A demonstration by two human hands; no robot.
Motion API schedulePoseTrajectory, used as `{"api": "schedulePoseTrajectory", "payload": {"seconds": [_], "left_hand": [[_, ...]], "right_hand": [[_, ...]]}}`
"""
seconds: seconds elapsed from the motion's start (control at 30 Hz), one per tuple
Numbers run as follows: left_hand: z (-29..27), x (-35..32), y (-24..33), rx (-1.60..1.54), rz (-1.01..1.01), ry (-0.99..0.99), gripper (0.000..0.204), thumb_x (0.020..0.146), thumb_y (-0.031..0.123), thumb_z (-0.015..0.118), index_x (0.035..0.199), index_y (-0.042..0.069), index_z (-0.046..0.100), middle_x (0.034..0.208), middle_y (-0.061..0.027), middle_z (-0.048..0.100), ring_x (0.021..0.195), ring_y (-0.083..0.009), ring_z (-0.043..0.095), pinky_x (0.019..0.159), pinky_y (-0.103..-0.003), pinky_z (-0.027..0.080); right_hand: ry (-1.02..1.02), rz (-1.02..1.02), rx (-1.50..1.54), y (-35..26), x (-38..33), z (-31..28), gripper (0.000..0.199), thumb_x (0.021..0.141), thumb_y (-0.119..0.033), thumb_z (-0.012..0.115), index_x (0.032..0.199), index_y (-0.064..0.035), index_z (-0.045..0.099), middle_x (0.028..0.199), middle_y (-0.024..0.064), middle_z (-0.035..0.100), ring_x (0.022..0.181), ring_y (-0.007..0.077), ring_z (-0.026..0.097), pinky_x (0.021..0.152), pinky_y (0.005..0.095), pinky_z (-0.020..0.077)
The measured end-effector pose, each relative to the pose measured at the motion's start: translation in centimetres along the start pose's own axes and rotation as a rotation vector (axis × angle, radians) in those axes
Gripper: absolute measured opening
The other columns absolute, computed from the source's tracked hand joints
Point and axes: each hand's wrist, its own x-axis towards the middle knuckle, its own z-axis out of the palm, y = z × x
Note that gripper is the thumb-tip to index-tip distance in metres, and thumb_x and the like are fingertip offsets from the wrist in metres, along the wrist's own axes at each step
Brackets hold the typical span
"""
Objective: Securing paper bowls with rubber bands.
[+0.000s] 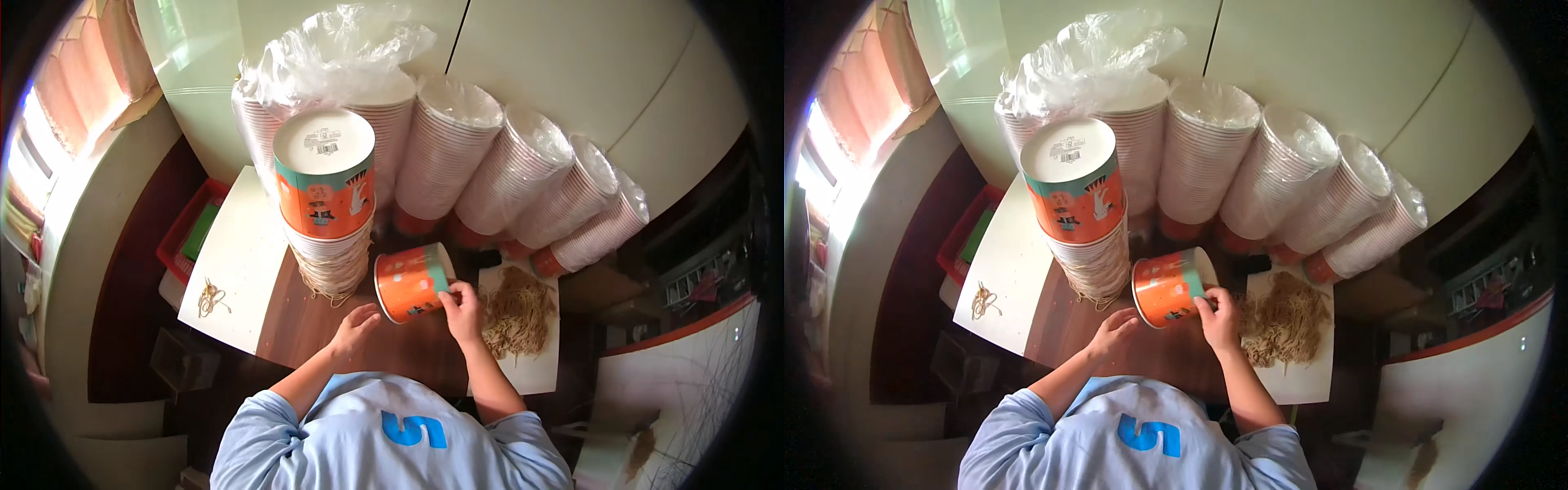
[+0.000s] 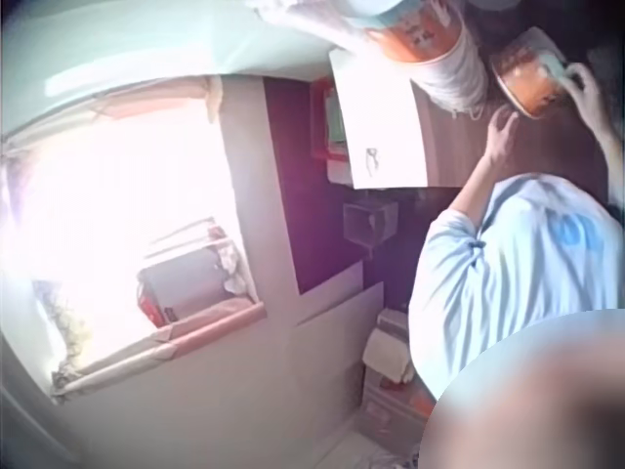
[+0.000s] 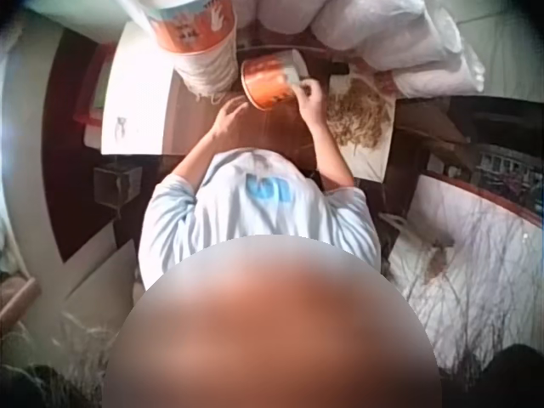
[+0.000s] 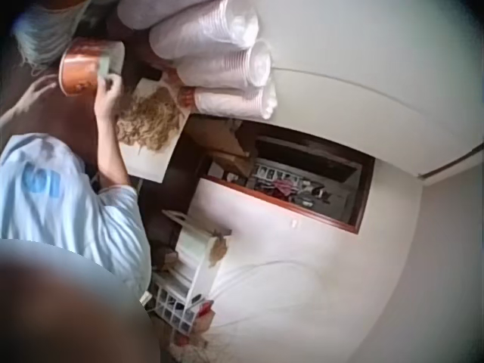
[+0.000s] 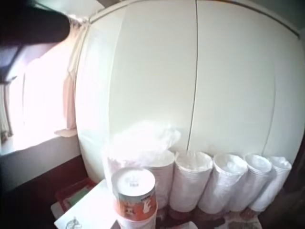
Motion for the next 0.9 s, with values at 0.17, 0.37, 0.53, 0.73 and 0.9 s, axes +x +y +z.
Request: {"api": "schedulePoseTrajectory", "payload": {"seconds": [0.17,0.37,0.53,0.73,0.9], "left_hand": [[0.8,-0.1,0.3,-0.056,0.217,0.1,0.043,0.084,0.02,0.066,0.118,-0.002,0.05,0.106,-0.0077,0.056,0.089,-0.0128,0.055,0.081,-0.025,0.045],[-0.1,-2.3,2.9,0.672,0.429,0.451,0.05,0.075,0.004,0.066,0.121,0.001,0.046,0.098,-0.0097,0.047,0.083,-0.0177,0.053,0.073,-0.028,0.048],[-2.4,-3.2,1.1,0.564,0.319,0.31,0.031,0.075,-0.001,0.056,0.106,0.0,0.06,0.088,-0.0101,0.059,0.07,-0.0155,0.058,0.065,-0.026,0.049],[-0.9,-4.2,2.4,0.697,0.335,0.277,0.035,0.072,0.001,0.057,0.107,0.0,0.059,0.09,-0.0121,0.059,0.07,-0.0196,0.059,0.065,-0.029,0.05],[0.1,-5.0,2.5,0.779,0.333,0.227,0.045,0.069,0.004,0.056,0.114,0.003,0.052,0.089,-0.0126,0.058,0.073,-0.0233,0.058,0.068,-0.033,0.05]], "right_hand": [[0.035,0.552,0.883,4.9,-3.6,-0.8,0.01,0.085,-0.01,0.061,0.092,-0.0091,0.054,0.076,-0.0018,0.052,0.064,0.0068,0.047,0.054,0.0216,0.039],[-0.362,0.87,1.361,12.3,-10.4,1.0,0.017,0.086,-0.013,0.057,0.102,-0.0096,0.061,0.099,0.0083,0.063,0.086,0.0198,0.062,0.072,0.0329,0.0537],[-0.322,0.835,0.303,12.7,-10.9,1.0,0.02,0.085,-0.022,0.061,0.094,-0.0059,0.065,0.078,0.0065,0.066,0.072,0.0195,0.063,0.066,0.0322,0.0518],[0.029,0.334,-0.388,9.5,-2.6,-3.8,0.023,0.081,-0.026,0.065,0.082,-0.0036,0.066,0.076,0.0121,0.066,0.071,0.0224,0.064,0.063,0.0336,0.0481],[0.104,0.464,-0.626,12.1,3.0,-5.5,0.034,0.078,-0.038,0.062,0.085,-0.0048,0.068,0.085,0.0144,0.067,0.08,0.0318,0.064,0.069,0.041,0.049]]}}
